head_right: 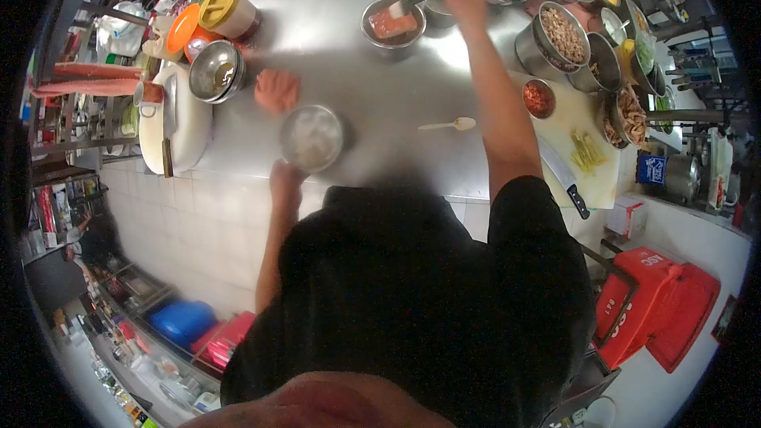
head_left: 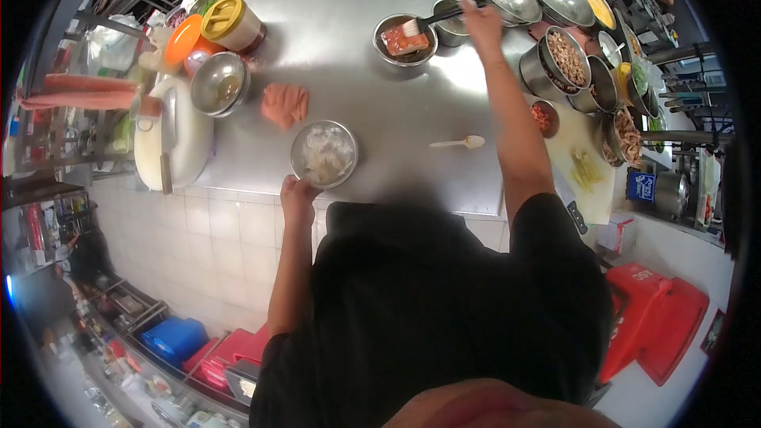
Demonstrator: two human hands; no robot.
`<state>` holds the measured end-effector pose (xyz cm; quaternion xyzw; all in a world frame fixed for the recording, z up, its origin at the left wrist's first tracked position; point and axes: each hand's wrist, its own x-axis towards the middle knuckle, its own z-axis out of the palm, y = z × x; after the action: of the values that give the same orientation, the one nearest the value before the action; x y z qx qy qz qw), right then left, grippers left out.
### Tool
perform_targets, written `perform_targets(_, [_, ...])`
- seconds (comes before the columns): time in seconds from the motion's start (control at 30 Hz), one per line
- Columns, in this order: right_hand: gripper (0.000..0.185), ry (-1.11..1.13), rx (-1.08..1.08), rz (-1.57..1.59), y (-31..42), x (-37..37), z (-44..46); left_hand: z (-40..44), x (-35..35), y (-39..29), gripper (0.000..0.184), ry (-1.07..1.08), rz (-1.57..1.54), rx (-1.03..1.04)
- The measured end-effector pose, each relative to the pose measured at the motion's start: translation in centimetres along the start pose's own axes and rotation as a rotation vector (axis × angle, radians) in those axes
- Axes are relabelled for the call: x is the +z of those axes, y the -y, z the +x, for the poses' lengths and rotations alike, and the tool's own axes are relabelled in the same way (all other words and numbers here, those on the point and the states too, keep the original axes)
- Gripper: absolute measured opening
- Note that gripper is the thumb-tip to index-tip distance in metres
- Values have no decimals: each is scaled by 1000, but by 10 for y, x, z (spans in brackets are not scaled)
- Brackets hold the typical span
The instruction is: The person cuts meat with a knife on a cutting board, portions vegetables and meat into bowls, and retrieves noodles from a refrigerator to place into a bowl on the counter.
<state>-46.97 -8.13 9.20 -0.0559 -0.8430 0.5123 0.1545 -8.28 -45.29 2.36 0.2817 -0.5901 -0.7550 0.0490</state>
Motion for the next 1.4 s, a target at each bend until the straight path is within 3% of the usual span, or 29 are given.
perform_targets(0.07, [43,-7,-202,-146,11,36,-14,-3,-4,3,10,-3,-1,4])
perform_targets(0.13, [39,-5,-248,-393,15,43,-9,-10,-4,-1,9,-26,52,3])
perform_targets(0.23, [37,62,-93,-269,28,3,6,-16,-14,2,8,-47,27,20])
perform_targets(0.33, [38,-56,-207,-137,30,-6,15,-27,-17,3,8,-122,27,-48])
perform_targets(0.37, [39,4,-98,-105,32,-1,12,-26,-15,1,8,-144,31,-75])
perform_targets(0.47, [39,19,-88,-213,17,47,6,-28,-13,1,9,-203,12,-145])
perform_targets(0.57, [40,-110,-126,-317,-7,64,8,-20,-25,17,9,-83,35,0])
perform_targets(0.67, [41,-142,-127,-279,-1,21,22,-23,-16,5,10,-100,-2,6])
perform_targets(0.7, [41,-84,-53,-142,45,-1,2,-25,-10,-1,10,-115,-22,-3])
perform_targets(0.8, [41,54,-38,-318,49,26,2,-25,-5,-1,10,-124,-15,-42])
perform_targets(0.87, [41,70,-271,-359,50,66,-14,-18,-7,9,10,-129,56,-67])
perform_targets(0.97, [41,97,-373,-410,75,73,-30,-19,0,3,11,-120,89,-62])
perform_targets(1.07, [41,66,-223,-374,98,44,-18,-21,-3,9,11,-115,39,-44])
perform_targets(1.2, [43,201,-191,-313,99,47,-27,-14,-17,40,11,-94,-16,-49])
perform_targets(1.33, [45,29,-321,-416,39,34,-8,-25,-4,22,10,-150,13,-93])
perform_targets(1.4, [44,-72,-239,-457,7,6,11,-28,1,13,9,-167,22,-80])
